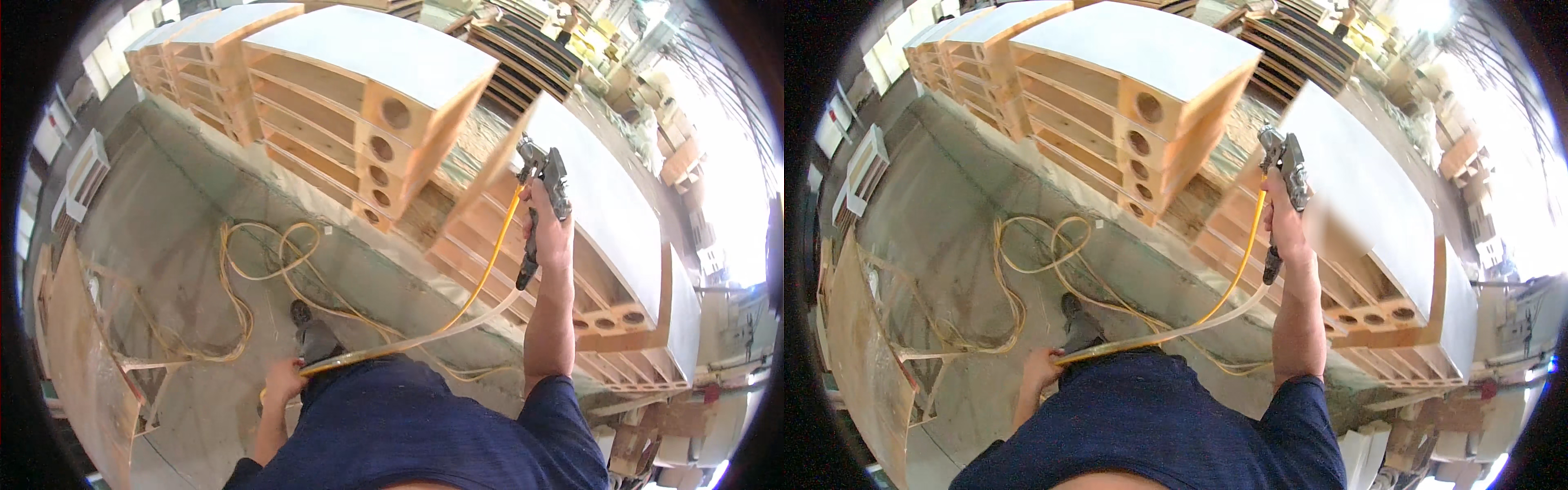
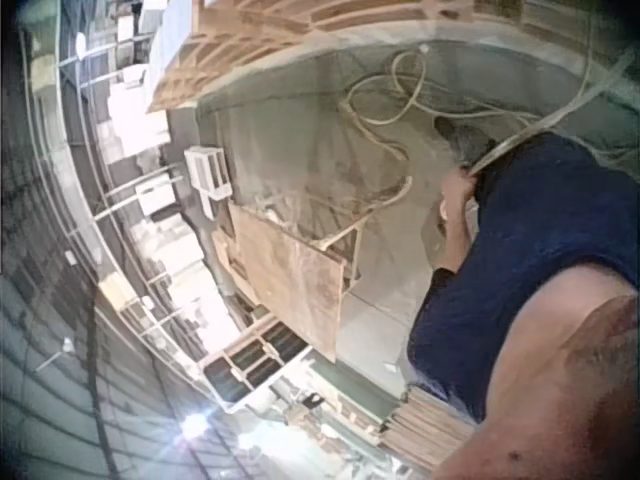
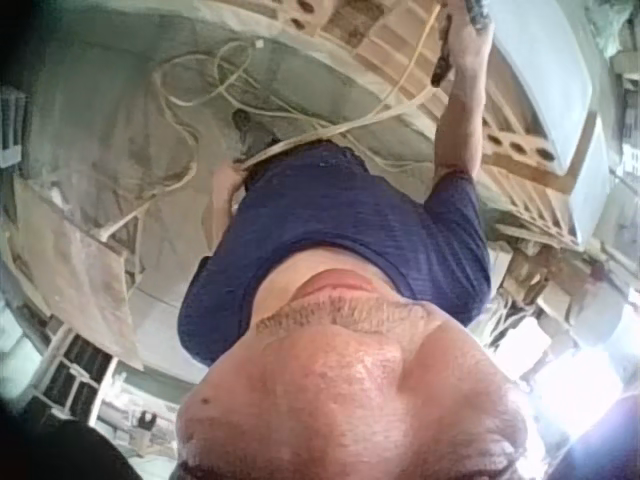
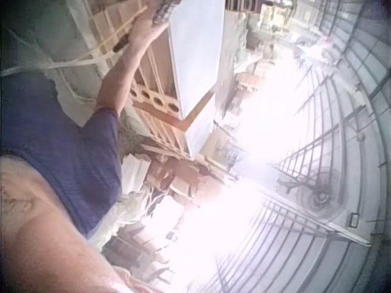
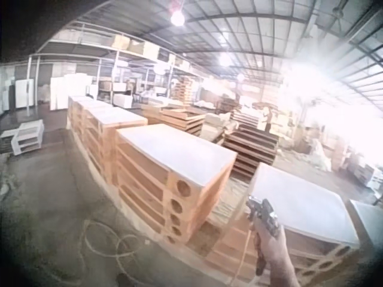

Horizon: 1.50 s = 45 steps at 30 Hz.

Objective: The person uses a pneumatic spray gun to apply a white coating to the surfaces of several wooden structures with circular cutouts. They move between the structures, spraying the top and side faces in a workshop environment.

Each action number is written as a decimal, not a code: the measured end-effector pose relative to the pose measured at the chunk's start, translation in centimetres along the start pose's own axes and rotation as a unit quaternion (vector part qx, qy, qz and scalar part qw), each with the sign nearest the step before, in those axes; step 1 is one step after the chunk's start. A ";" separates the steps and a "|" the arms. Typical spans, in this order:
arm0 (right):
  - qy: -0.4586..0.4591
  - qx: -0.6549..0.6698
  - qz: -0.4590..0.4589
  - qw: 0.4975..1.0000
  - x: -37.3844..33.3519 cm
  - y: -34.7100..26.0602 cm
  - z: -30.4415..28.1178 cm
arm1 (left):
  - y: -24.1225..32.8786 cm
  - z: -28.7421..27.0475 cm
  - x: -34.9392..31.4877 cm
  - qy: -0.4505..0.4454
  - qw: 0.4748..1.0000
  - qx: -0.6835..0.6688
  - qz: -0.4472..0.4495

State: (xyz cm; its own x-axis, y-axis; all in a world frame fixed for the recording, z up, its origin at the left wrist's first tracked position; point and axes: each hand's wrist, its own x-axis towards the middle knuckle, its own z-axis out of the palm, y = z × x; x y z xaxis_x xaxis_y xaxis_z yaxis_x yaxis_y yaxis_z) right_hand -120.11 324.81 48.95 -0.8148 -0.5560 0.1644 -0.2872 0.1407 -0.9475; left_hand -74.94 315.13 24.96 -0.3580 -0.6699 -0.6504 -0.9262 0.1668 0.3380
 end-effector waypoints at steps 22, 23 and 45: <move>-0.054 -0.051 -0.038 0.996 18.2 -17.0 43.6 | -22.0 -33.9 22.7 0.025 0.989 -0.147 0.011; -0.037 -0.073 -0.029 0.996 19.9 -17.3 44.3 | -23.4 -34.6 24.5 0.026 0.989 -0.143 0.026; -0.019 -0.268 0.044 0.962 20.7 -27.4 70.7 | -30.0 -63.7 45.6 -0.072 0.972 0.053 0.218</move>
State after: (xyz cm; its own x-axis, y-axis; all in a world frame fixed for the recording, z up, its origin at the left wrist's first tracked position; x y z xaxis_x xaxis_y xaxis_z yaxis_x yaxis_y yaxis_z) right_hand -93.52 251.48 58.91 -0.8324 -0.5497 0.0701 -0.4437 0.5855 -0.6785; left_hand -55.97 233.53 28.52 -0.7249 -0.4114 -0.5525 -0.6870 0.4908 0.5358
